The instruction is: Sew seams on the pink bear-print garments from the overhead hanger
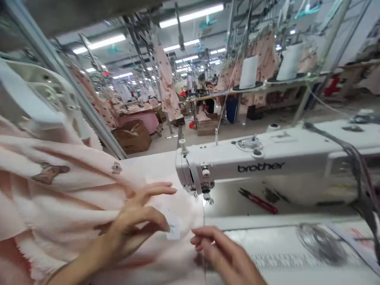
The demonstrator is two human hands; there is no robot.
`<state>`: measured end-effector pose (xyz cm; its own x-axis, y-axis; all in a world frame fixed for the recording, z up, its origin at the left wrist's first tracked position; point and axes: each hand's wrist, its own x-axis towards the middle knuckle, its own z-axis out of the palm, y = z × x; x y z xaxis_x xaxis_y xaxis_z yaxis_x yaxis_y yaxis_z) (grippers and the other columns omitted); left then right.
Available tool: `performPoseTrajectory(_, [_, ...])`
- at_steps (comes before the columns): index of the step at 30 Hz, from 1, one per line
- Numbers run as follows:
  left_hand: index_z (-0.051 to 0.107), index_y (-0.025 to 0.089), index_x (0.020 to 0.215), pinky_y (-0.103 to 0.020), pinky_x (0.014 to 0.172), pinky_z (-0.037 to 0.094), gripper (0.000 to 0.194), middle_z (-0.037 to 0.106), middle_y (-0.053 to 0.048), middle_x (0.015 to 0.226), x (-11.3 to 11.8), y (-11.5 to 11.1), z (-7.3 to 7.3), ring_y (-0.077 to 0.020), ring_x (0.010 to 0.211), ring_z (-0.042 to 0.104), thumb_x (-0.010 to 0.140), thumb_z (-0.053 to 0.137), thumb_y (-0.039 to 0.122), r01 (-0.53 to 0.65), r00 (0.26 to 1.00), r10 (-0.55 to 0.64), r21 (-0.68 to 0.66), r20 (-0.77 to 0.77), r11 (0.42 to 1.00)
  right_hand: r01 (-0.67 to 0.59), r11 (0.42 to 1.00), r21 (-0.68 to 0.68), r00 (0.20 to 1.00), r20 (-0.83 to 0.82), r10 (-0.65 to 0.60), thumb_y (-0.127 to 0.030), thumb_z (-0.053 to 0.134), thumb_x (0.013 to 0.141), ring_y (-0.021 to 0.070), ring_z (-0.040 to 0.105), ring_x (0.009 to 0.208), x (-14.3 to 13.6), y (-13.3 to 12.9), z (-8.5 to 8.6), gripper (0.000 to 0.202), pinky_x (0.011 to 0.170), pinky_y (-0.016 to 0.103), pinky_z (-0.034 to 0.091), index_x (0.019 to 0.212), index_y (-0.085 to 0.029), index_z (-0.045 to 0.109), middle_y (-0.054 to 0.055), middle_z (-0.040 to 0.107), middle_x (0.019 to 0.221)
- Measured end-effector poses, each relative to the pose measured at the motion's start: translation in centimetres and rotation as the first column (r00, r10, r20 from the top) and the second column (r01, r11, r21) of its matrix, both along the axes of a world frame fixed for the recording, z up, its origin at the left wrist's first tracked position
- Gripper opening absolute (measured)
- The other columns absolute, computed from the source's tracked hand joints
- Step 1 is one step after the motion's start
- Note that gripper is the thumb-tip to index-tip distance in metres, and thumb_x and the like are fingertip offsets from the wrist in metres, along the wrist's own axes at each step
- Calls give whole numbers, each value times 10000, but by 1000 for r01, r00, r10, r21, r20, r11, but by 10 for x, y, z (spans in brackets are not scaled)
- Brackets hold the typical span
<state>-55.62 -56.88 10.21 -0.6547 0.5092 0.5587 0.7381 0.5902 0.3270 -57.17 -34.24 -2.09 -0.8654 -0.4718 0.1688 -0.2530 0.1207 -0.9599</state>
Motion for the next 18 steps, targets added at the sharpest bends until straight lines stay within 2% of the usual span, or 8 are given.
performPoseTrajectory(1, [667,230,809,-329,1054,397,154,511,-54,1304,-1,5,-20,-205,1242,462,855,538,160,88,990,-91,34,110,996,-82,989,-120,974,199,105,-522,331,930,161,631,763,-1,1,17,445,675,269,512,1124,-214,587,60,661,917])
performPoseTrajectory(3, [667,219,819,-341,1080,360,131,456,-67,1357,-5,9,-45,-214,1273,430,841,563,142,189,948,-213,118,236,975,-210,929,-304,850,414,327,-485,456,897,118,557,664,-6,-1,42,366,627,244,452,1035,-178,599,29,611,804])
performPoseTrajectory(5, [665,223,813,-343,1086,344,129,428,-57,1376,-10,7,-55,-214,1277,423,832,579,129,233,911,-285,197,300,952,-256,882,-395,758,485,437,-400,591,840,79,484,602,-11,-6,51,251,597,208,385,881,-153,591,-13,553,699])
performPoseTrajectory(6, [664,227,803,-344,1084,341,136,428,-47,1374,-12,5,-56,-213,1282,413,834,579,126,232,898,-298,226,325,946,-250,881,-402,751,493,439,-365,632,815,69,460,585,-12,-9,51,225,584,198,358,823,-148,574,-27,531,662])
performPoseTrajectory(8, [654,249,882,-343,1066,355,125,447,-42,1352,-15,1,-57,-213,1279,405,819,613,150,174,878,-281,289,388,942,-175,909,-378,806,475,353,-345,664,793,68,445,573,-12,-14,47,228,562,196,333,782,-152,543,-38,521,631])
performPoseTrajectory(12, [536,231,1122,-324,933,453,529,574,-62,1133,-14,5,-59,-199,1045,558,660,784,297,-110,754,-199,419,626,901,69,943,-324,919,388,66,-423,611,831,92,480,580,-3,-23,39,259,567,219,365,800,-180,525,-30,559,626])
performPoseTrajectory(16, [580,140,820,-257,728,479,219,626,-30,790,-12,20,-61,-141,756,592,759,679,326,-319,635,-116,396,764,861,191,944,-267,940,328,-97,-466,563,851,109,512,604,7,-30,37,274,590,238,393,816,-198,516,-20,576,664])
performPoseTrajectory(18, [573,133,753,-230,666,462,190,615,-14,704,-12,25,-61,-119,684,580,795,631,309,-360,602,-103,384,792,851,214,951,-223,939,316,-137,-481,562,842,125,523,655,9,-31,37,279,623,252,408,851,-206,520,-13,573,717])
